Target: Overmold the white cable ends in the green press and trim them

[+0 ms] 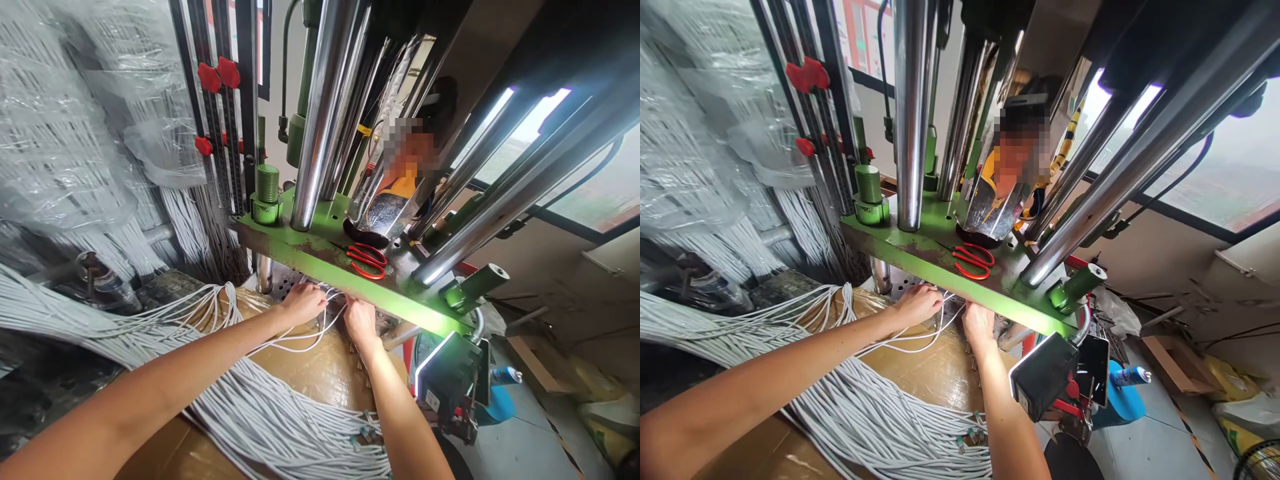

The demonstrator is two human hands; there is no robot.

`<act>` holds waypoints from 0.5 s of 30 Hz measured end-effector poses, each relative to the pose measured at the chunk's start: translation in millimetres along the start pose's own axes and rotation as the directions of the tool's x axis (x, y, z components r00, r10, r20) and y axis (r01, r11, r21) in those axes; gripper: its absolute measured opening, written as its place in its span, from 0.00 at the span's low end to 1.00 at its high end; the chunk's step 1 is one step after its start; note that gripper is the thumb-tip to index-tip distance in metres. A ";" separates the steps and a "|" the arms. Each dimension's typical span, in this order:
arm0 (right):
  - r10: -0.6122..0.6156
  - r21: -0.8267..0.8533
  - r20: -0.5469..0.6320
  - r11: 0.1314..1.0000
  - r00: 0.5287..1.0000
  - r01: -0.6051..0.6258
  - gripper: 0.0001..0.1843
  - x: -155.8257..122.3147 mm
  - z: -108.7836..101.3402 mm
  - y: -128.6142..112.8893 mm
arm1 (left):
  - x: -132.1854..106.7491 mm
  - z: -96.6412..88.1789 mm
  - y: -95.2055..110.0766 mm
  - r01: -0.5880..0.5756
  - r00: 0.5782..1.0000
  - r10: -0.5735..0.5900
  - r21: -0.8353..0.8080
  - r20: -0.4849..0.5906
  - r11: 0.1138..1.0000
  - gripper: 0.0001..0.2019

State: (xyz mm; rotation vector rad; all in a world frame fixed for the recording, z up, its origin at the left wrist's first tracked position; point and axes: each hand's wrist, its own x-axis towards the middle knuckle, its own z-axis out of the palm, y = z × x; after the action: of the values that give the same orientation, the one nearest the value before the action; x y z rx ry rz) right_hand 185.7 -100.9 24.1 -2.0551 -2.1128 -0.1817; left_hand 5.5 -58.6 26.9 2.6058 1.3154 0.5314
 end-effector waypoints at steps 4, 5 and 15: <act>-0.093 0.001 0.015 0.996 0.996 0.093 0.25 1.5 6.9 -12.3 | 1.4 -8.5 -8.0 0.089 0.994 -0.089 -0.008 -0.069 0.996 0.13; -0.103 0.002 0.019 0.995 0.994 0.103 0.25 0.8 9.1 -13.4 | 2.2 -9.3 -11.5 0.109 0.991 -0.110 -0.008 -0.082 0.994 0.13; -0.076 0.055 0.049 0.996 0.996 0.074 0.25 13.0 7.5 -15.3 | 18.6 -9.7 -32.8 -0.027 1.000 0.027 -0.057 -0.001 0.998 0.13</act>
State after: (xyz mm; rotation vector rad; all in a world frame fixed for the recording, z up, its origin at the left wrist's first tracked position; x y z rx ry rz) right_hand 169.8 -87.0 20.3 -1.9726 -2.2015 -0.0831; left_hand -12.4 -24.2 30.1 2.5807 1.2475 0.5656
